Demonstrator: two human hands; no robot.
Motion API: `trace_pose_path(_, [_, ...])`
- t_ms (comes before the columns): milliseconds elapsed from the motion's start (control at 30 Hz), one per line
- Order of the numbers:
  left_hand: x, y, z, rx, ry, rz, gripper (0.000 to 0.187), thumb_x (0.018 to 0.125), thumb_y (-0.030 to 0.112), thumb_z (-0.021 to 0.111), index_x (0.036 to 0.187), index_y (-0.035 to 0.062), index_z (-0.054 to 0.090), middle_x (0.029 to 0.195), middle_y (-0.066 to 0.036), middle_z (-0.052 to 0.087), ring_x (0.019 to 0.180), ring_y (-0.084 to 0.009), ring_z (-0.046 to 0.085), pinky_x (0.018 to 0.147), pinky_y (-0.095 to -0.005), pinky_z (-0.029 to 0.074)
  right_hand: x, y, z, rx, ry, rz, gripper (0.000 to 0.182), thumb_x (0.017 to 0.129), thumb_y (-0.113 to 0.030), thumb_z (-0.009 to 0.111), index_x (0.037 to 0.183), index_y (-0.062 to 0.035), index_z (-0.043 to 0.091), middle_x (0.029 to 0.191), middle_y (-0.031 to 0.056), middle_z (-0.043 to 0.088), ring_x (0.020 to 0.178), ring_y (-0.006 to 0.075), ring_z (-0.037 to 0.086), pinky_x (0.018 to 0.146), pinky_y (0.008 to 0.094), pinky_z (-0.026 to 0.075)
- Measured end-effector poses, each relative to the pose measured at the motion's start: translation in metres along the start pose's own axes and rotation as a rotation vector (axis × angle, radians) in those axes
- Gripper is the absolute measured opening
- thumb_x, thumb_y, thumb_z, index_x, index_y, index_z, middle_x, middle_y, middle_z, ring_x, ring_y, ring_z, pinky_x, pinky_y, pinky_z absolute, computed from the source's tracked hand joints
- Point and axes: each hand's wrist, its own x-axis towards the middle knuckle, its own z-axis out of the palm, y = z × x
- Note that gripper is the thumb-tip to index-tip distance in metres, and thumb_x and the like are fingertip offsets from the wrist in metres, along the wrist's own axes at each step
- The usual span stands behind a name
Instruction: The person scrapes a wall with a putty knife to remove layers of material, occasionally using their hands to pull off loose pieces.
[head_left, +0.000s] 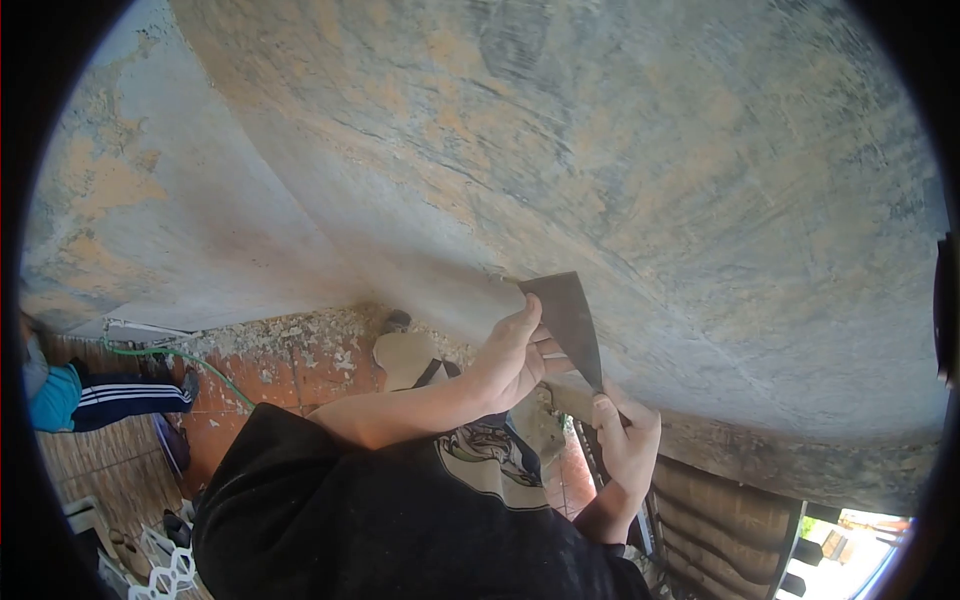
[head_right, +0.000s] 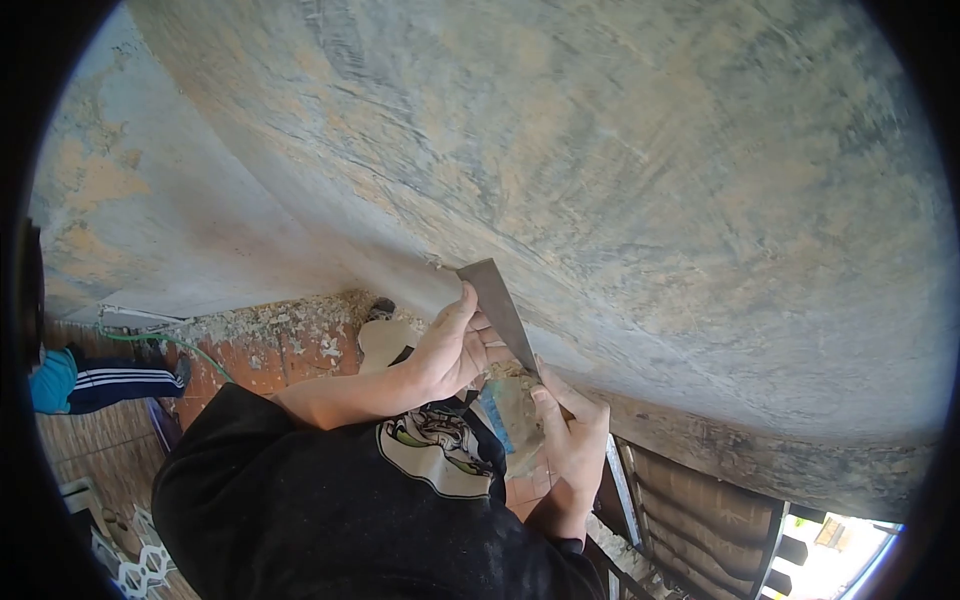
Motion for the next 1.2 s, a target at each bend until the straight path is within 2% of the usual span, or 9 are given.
trace_pose_path(67, [0.001,0.005,-0.002,-0.047,0.018,0.05,0.049,0.102,0.047,0.037,0.12,0.0037,0.051,0.111,-0.01,0.062,0.103,-0.0239,0.062,0.09,-0.0446,0.054,0.011,0.009,0.015,-0.19,0.055,-0.251,0.033,0.089,-0.004,0.059,0.12,0.0038,0.063,0.061,0.0006,0.049,0.059,0.0069,0.044,0.054,0.0242,0.038])
trace_pose_path(267, [-0.001,0.016,-0.021,0.045,-0.088,0.047,0.054,0.1,0.052,0.039,0.122,0.0038,0.052,0.112,-0.012,0.063,0.102,-0.0241,0.064,0.087,-0.0439,0.055,0.001,0.007,0.017,-0.188,-0.026,-0.308,0.033,0.092,-0.008,0.057,0.123,0.0037,0.062,0.061,0.0011,0.048,0.058,0.007,0.044,0.053,0.0245,0.038])
trace_pose_path(333, [-0.004,0.013,0.0,0.05,-0.005,0.05,0.052,0.101,0.052,0.035,0.118,0.0058,0.052,0.103,-0.011,0.066,0.097,-0.026,0.068,0.085,-0.0442,0.057,-0.008,-0.005,0.008,0.049,-0.014,0.005,0.034,0.093,-0.008,0.056,0.126,0.0009,0.061,0.061,-0.0006,0.045,0.055,0.0061,0.043,0.051,0.0242,0.037])
trace_pose_path(500, [-0.002,0.019,-0.005,0.086,0.012,0.09,0.051,0.101,0.051,0.037,0.116,0.0047,0.052,0.102,-0.011,0.066,0.095,-0.025,0.068,0.084,-0.044,0.058,-0.001,0.01,0.029,-0.239,0.057,-0.306,0.034,0.097,-0.011,0.052,0.126,0.0041,0.06,0.064,-0.0059,0.046,0.056,0.0024,0.038,0.05,0.02,0.031])
trace_pose_path(600, [-0.004,0.014,0.001,0.092,0.007,0.066,0.051,0.101,0.051,0.037,0.117,0.0045,0.052,0.103,-0.011,0.066,0.095,-0.0241,0.067,0.084,-0.044,0.058,-0.014,-0.01,0.018,0.035,-0.011,-0.026,0.034,0.097,-0.013,0.052,0.127,0.0006,0.061,0.062,-0.004,0.046,0.056,0.0026,0.038,0.05,0.0211,0.031])
trace_pose_path(800, [-0.004,0.018,-0.001,0.135,0.057,0.117,0.053,0.1,0.052,0.042,0.124,0.0053,0.051,0.111,-0.01,0.062,0.101,-0.0244,0.065,0.084,-0.0438,0.056,0.009,0.003,0.023,-0.073,-0.015,-0.102,0.028,0.097,-0.012,0.054,0.116,0.0056,0.063,0.062,-0.0054,0.044,0.056,0.0024,0.038,0.05,0.021,0.03])
trace_pose_path(1033, [-0.006,0.031,0.007,0.114,0.07,0.076,0.056,0.101,0.052,0.035,0.126,0.0042,0.047,0.112,-0.013,0.061,0.104,-0.0289,0.064,0.086,-0.046,0.056,0.004,-0.013,0.015,-0.003,-0.051,0.014,0.035,0.096,-0.007,0.053,0.129,0.0045,0.057,0.062,-0.0069,0.046,0.055,0.0029,0.039,0.05,0.0204,0.032])
trace_pose_path(1100, [-0.009,0.03,0.001,0.137,0.057,0.071,0.057,0.101,0.054,0.035,0.127,0.0046,0.046,0.117,-0.016,0.06,0.107,-0.0291,0.062,0.086,-0.0469,0.056,0.009,-0.011,0.024,-0.191,-0.058,-0.209,0.035,0.095,-0.007,0.053,0.128,0.0054,0.057,0.063,-0.0064,0.047,0.055,0.0031,0.04,0.05,0.0202,0.034])
trace_pose_path(1200, [-0.01,0.028,-0.004,0.132,0.062,0.048,0.058,0.1,0.055,0.034,0.127,0.005,0.046,0.114,-0.014,0.059,0.106,-0.0282,0.062,0.085,-0.0468,0.056,0.003,-0.002,0.025,0.001,-0.116,-0.062,0.035,0.095,-0.006,0.054,0.127,0.0067,0.057,0.065,-0.0053,0.048,0.055,0.0034,0.04,0.051,0.0203,0.034])
